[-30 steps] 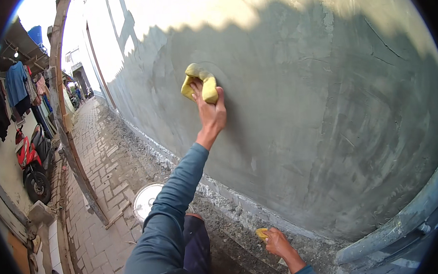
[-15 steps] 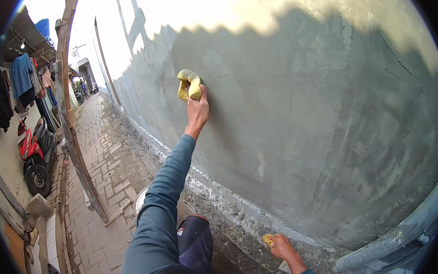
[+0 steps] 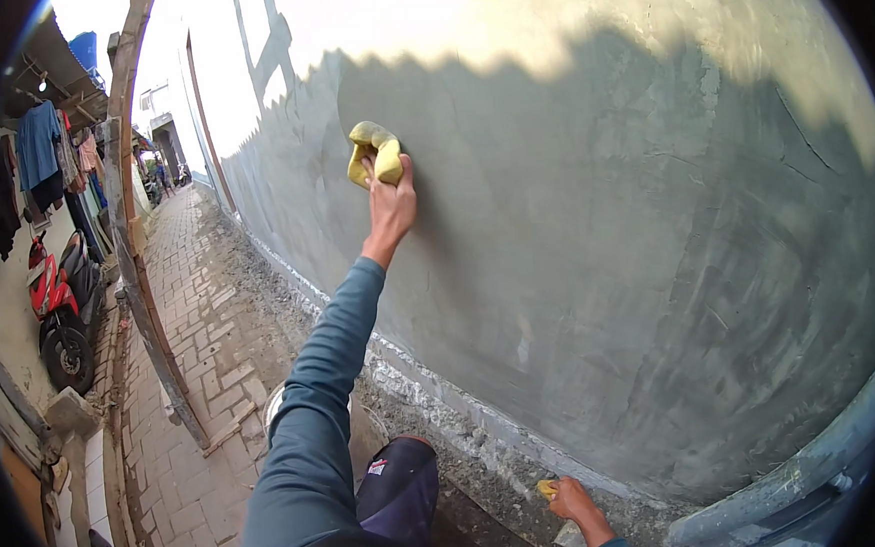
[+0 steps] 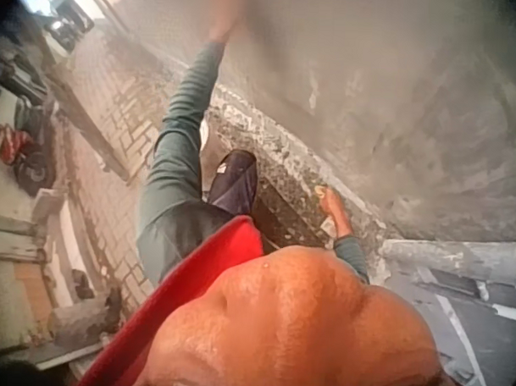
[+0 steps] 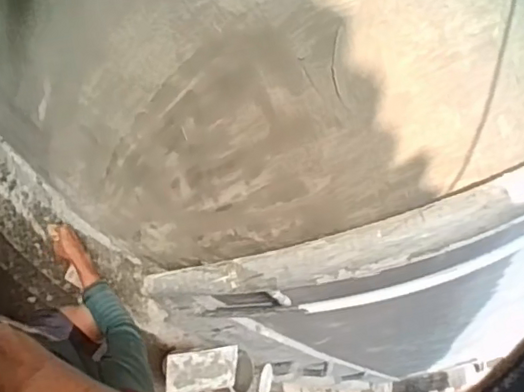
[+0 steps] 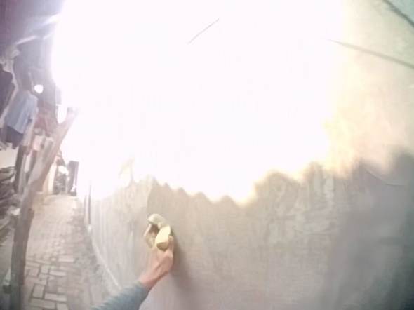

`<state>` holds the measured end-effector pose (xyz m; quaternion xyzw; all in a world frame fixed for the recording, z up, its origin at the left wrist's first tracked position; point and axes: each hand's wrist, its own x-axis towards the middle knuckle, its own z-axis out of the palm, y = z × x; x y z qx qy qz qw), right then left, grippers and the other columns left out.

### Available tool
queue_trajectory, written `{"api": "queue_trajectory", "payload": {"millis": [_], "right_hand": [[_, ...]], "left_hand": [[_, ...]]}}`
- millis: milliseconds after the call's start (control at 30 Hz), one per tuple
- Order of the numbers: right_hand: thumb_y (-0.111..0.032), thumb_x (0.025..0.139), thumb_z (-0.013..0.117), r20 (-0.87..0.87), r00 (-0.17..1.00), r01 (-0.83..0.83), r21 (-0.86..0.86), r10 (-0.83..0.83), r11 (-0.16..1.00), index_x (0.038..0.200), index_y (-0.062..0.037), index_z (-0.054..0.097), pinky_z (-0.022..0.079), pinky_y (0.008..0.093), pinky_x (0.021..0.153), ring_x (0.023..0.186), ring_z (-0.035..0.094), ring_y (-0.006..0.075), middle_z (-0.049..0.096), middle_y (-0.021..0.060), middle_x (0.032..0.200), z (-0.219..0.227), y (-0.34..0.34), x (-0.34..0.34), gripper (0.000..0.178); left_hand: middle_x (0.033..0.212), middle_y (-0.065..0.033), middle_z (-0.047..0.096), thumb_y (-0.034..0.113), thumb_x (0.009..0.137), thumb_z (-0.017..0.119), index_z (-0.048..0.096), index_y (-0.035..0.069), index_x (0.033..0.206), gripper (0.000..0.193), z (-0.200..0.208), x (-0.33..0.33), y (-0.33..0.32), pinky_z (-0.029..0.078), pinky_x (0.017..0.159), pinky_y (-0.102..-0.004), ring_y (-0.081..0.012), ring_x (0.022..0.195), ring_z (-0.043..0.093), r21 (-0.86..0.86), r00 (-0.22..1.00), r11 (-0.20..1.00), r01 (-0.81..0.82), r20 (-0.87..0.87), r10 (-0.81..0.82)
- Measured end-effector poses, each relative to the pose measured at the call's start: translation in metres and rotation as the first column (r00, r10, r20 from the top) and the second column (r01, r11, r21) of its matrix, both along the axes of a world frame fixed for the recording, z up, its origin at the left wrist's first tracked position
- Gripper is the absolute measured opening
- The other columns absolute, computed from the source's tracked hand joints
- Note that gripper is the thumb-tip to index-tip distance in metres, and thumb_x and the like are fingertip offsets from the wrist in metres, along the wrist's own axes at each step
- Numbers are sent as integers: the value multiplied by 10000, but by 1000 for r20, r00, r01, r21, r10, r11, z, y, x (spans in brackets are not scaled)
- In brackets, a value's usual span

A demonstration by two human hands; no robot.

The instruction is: The person wets a sponge in a bucket of water and uses it to wipe and smooth the surface of a freshly plastered concrete wall, including the edges of a wall vent.

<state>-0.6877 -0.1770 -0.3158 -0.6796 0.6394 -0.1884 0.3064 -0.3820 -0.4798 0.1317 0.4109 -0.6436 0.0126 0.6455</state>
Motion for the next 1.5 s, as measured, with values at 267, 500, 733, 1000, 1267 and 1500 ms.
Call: {"api": "queue_trajectory", "payload": {"millis": [267, 500, 733, 1000, 1267, 1500], "right_hand": [[-127, 732, 626, -130, 990, -49, 38, 54, 998, 1109, -80, 729, 534, 458, 840, 943, 663, 440, 678, 293, 974, -15, -7, 4, 393], [-79, 805, 619, 9, 1000, -1, -10, 1, 1000, 1144, -10, 688, 525, 424, 879, 972, 664, 402, 680, 250, 1025, 16, -19, 23, 353], [167, 739, 639, -99, 991, -125, -931, 91, 344, 1156, 75, 641, 515, 378, 751, 881, 616, 319, 611, 182, 997, 354, -75, 105, 427], [-57, 939, 591, -136, 886, -325, -864, -443, -385, 1191, 1, 654, 510, 356, 884, 973, 651, 314, 662, 181, 1069, 728, -173, 176, 266], [71, 786, 592, -328, 668, -606, -760, -668, -233, 1175, 26, 628, 519, 422, 838, 928, 601, 361, 631, 196, 1002, 673, -311, 238, 393], [10, 795, 605, -885, 463, -842, -458, -57, 285, 881, 2, 635, 505, 369, 736, 854, 564, 231, 549, 87, 885, 435, -303, 279, 91]], "left_hand": [[1581, -160, 315, 315, 981, 540, 341, 33, 1513, 634, 113, -37, 37, 194, 1206, -465, -367, 1488, 206, -547, 930, 834, 79, 342, 136], [1439, -334, 422, 413, 1029, 443, 460, -15, 1402, 567, -53, 26, -33, 262, 1161, -465, -494, 1412, 262, 164, 963, 983, 85, -266, -39], [1045, -194, 656, 558, 1018, 401, 569, -7, 1233, 627, -265, -6, 81, 456, 885, -411, -344, 990, 617, 542, 869, 724, 427, -468, -162], [1023, -94, 611, 354, 1046, 484, 545, -51, 1226, 448, -302, 17, 132, 448, 838, -341, -202, 914, 564, 333, 671, 794, 508, -731, -123], [1089, -135, 618, 310, 1033, 508, 526, -77, 1253, 445, -313, 49, 114, 439, 890, -358, -244, 1009, 581, 255, 546, 830, 496, -835, -70], [1028, -154, 628, 322, 1028, 509, 537, -87, 1230, 457, -305, 52, 118, 451, 857, -384, -287, 951, 602, 261, 584, 864, 431, -811, -46]]}}
